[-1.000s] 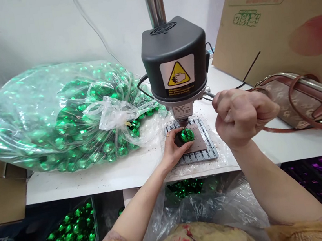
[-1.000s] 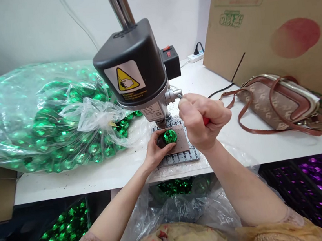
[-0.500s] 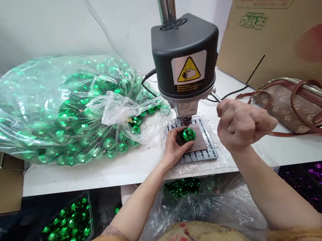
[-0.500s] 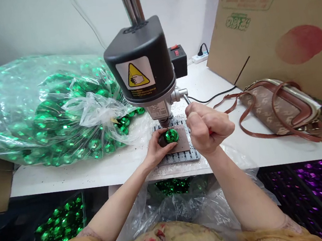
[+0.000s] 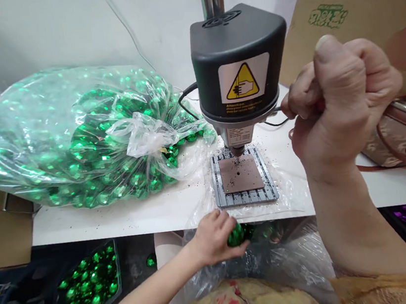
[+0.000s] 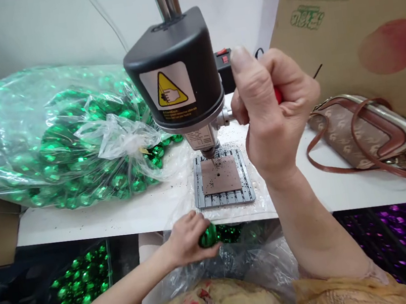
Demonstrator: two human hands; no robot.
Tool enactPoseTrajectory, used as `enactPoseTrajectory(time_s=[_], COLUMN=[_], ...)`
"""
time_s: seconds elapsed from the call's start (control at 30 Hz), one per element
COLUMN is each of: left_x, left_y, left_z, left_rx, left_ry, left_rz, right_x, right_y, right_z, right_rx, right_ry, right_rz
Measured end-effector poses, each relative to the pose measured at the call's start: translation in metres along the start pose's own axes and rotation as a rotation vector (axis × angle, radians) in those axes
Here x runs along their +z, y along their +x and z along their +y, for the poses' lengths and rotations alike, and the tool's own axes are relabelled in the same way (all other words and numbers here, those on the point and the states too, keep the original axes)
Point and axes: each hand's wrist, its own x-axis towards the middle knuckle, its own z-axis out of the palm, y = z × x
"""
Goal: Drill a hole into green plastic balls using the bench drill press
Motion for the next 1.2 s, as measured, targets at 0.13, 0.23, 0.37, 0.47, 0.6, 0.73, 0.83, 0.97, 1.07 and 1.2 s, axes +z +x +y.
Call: enactPoseTrajectory(time_s=[0.13,0.23,0.37,0.47,0.6,0.73,0.83,0.97,1.07,1.2], left_x=[-0.004,-0.008,-0.012,-0.006,0.017,0.037,0.039,0.021,0.001,-0.017], left_y=[-0.023,0.005,0.082,0.135,0.169,0.176,0.174,0.155,0.130,0.103], left_z=[-0.003,-0.032,-0.106,-0.162,-0.200,-0.202,-0.197,-0.183,-0.159,-0.114], left_rx=[0.216,0.191,-0.268,-0.482,-0.340,-0.360,-0.452,-0.637,-0.755,-0.778], left_ry=[0.225,0.106,0.158,0.200,-0.049,-0.234,-0.293,-0.547,-1.009,-1.504], left_rz=[-0.031,0.219,0.335,0.168,-0.034,0.033,0.124,0.240,0.309,0.326], right_x=[-0.002,-0.004,-0.005,-0.006,-0.006,-0.006,-0.006,-0.007,-0.007,-0.007], right_y=[-0.001,-0.001,-0.001,0.000,0.000,-0.001,-0.001,-0.002,-0.002,-0.003], right_z=[0.002,0.003,0.004,0.003,0.002,0.002,0.002,0.002,0.001,0.003], right_rx=[-0.013,-0.014,-0.024,-0.006,0.002,-0.008,-0.006,0.007,0.002,-0.010], right_ry=[-0.002,-0.014,-0.004,0.014,0.033,0.028,0.036,0.035,0.030,0.043], right_rz=[0.003,-0.011,-0.032,-0.049,-0.058,-0.061,-0.062,-0.058,-0.072,-0.057])
